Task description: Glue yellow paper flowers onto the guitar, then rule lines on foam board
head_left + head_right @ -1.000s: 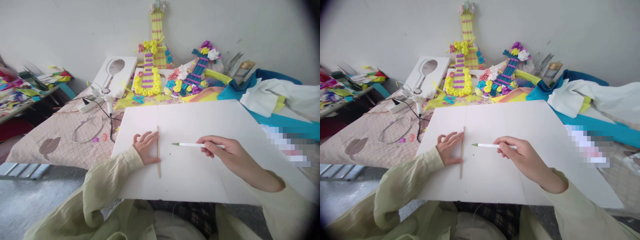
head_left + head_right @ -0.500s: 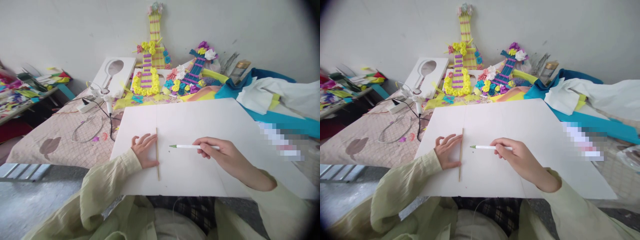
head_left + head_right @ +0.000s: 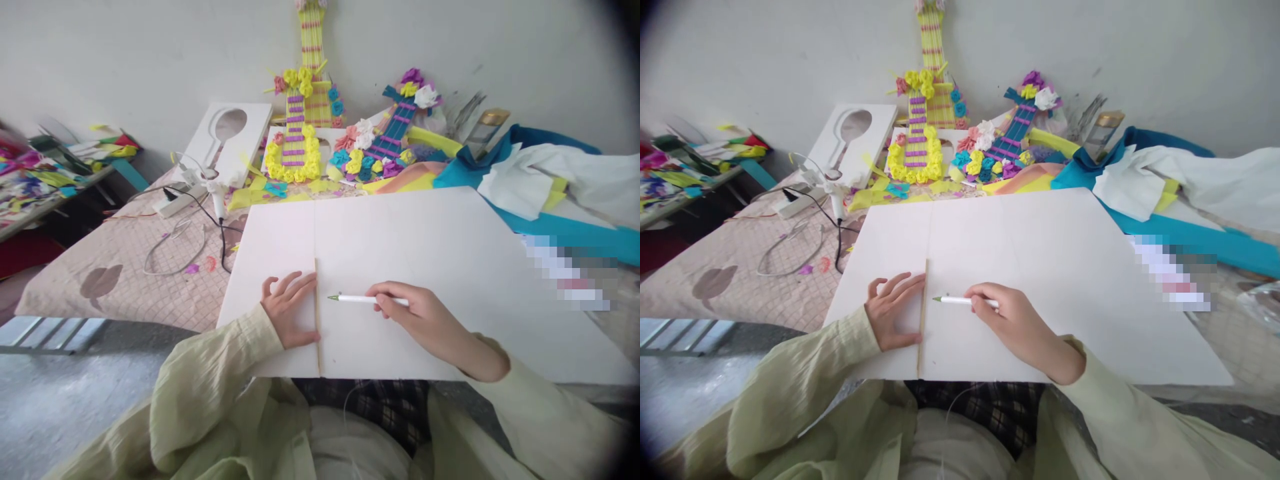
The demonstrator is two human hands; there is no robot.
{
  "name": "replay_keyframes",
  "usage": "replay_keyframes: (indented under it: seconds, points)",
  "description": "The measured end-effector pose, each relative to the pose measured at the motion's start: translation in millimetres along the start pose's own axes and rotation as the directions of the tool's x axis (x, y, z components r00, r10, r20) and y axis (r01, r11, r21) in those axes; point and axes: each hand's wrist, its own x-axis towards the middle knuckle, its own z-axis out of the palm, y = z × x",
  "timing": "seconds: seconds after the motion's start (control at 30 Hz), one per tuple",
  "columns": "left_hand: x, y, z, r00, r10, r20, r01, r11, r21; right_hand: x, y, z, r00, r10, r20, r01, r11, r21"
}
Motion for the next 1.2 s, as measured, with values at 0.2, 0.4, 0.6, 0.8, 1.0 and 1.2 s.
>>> replay_keyframes:
  seconds: [0.2, 0.4, 0.6, 0.8, 1.0, 1.2]
  points:
    - [-2.3, 2.9, 1.2, 1.0, -0.019, 0.012, 0.02, 1.0, -0.01, 8.9, 2.1, 12.7, 0.999, -0.054, -0.007, 0.054, 0.998, -0.037]
    - [-2.7, 2.2, 0.9, 0.999, -0.022, 0.031, 0.022, 1.0, -0.006, 13.6, 2.7, 15.7, 0.997, -0.077, -0.004, 0.077, 0.996, -0.042]
    - [-1.4, 1.9, 0.8, 0.999, -0.02, 0.037, 0.021, 0.999, -0.032, 14.9, -0.6, 16.0, 0.997, -0.074, 0.013, 0.075, 0.996, -0.049]
    - [-0.8, 2.8, 0.6, 0.999, -0.022, 0.044, 0.024, 0.999, -0.043, 15.7, 2.1, 15.4, 0.997, -0.073, 0.011, 0.074, 0.996, -0.052]
    - [-0.7, 1.9, 2.5, 0.999, -0.028, 0.036, 0.029, 0.999, -0.032, 15.7, 5.0, 17.5, 0.997, -0.076, 0.016, 0.077, 0.996, -0.04]
    - [-0.2, 1.2, 2.0, 0.999, -0.027, 0.046, 0.029, 0.999, -0.042, 14.6, 0.8, 18.2, 0.995, -0.095, 0.031, 0.097, 0.993, -0.066]
